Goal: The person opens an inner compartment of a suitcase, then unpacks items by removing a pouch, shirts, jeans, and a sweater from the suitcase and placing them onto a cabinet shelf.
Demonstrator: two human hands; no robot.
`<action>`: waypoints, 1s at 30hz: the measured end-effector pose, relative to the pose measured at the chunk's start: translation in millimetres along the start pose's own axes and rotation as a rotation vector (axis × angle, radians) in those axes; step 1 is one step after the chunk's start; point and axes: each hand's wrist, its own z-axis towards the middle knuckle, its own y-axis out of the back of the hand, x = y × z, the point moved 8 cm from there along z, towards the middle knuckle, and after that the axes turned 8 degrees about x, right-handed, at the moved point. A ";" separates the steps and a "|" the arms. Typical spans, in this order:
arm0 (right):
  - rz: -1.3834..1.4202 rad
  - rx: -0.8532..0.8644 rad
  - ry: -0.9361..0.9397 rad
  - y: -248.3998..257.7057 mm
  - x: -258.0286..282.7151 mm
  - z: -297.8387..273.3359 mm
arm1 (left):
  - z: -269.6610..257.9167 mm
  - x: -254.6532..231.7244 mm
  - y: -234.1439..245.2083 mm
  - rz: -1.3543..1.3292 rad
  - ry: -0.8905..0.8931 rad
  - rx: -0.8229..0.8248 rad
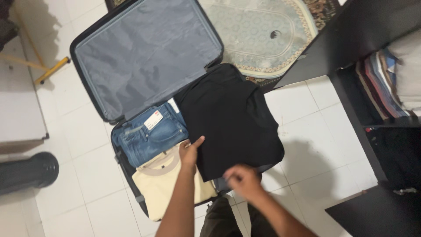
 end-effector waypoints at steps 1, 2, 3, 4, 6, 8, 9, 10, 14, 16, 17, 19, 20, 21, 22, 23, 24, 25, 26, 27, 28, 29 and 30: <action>0.019 0.207 -0.218 -34.6 -23.3 -9.7 | 5.5 6.4 -1.7 0.013 0.131 0.086; 0.042 0.418 -0.431 -65.0 -44.3 -25.4 | 6.9 0.8 0.9 0.023 0.127 0.097; 0.051 0.402 -0.428 -77.9 -48.3 -30.3 | 5.9 -4.4 -5.4 -0.088 0.150 0.247; 0.321 0.340 -0.507 -91.5 -55.3 -35.6 | 1.2 -11.1 -13.6 -0.199 0.177 0.397; 0.604 0.253 -0.572 -105.8 -59.3 -31.8 | -7.6 -21.2 -17.4 -0.225 0.209 0.479; 1.286 0.081 -0.568 -115.7 -45.0 -28.0 | -17.4 -23.2 -28.3 -0.250 0.249 0.564; 1.294 0.068 -0.557 -112.8 -35.0 -25.5 | -23.9 -20.2 -32.7 -0.290 0.285 0.573; 1.440 -0.134 -0.480 -94.4 -27.9 -21.3 | -32.7 -16.5 -35.1 -0.330 0.321 0.581; 1.298 -0.506 -0.319 -47.9 -1.5 -17.7 | -87.6 -22.6 -41.3 -0.525 0.178 0.702; 1.201 -0.540 -0.278 -38.7 10.7 -27.9 | -109.8 -39.3 -18.1 -0.332 -0.123 0.695; 1.102 -0.591 -0.244 -30.8 16.1 -36.0 | -109.9 -41.2 -9.1 -0.325 -0.132 0.710; 1.069 -0.630 -0.233 -26.3 21.5 -53.5 | -98.4 -18.4 9.2 -0.294 0.019 0.645; 1.033 -0.659 -0.240 -24.8 22.9 -64.0 | -87.1 -11.5 14.0 -0.286 0.018 0.671; 1.029 -0.685 -0.222 -22.9 25.6 -73.0 | -70.0 -4.4 17.4 -0.495 0.097 0.690; 0.983 -0.702 -0.327 -24.7 22.6 -84.9 | -52.3 2.9 18.6 -0.702 0.182 0.704; 0.940 -0.714 -0.432 -28.0 19.4 -94.6 | -35.6 7.8 21.4 -0.694 0.183 0.730; 0.942 -0.737 -0.416 -25.6 20.6 -102.0 | -26.1 15.8 18.3 -0.545 0.212 0.823; 0.906 -0.705 -0.434 -24.4 21.0 -109.8 | -21.8 23.8 12.7 -0.393 0.238 0.909; 0.870 -0.673 -0.453 -23.3 21.5 -115.7 | -18.1 24.1 8.5 -0.384 0.237 0.933; 0.870 -0.693 -0.442 -17.7 22.5 -124.4 | -15.0 31.1 10.5 -0.178 0.286 0.868; 0.816 -0.653 -0.540 -15.0 20.3 -136.2 | -14.7 34.0 12.4 0.026 0.327 0.794; 0.762 -0.612 -0.638 -14.2 17.6 -146.7 | -20.9 28.3 7.6 0.034 0.323 0.813; 0.765 -0.631 -0.629 -10.0 17.4 -153.5 | -32.5 24.9 1.7 0.012 0.371 0.874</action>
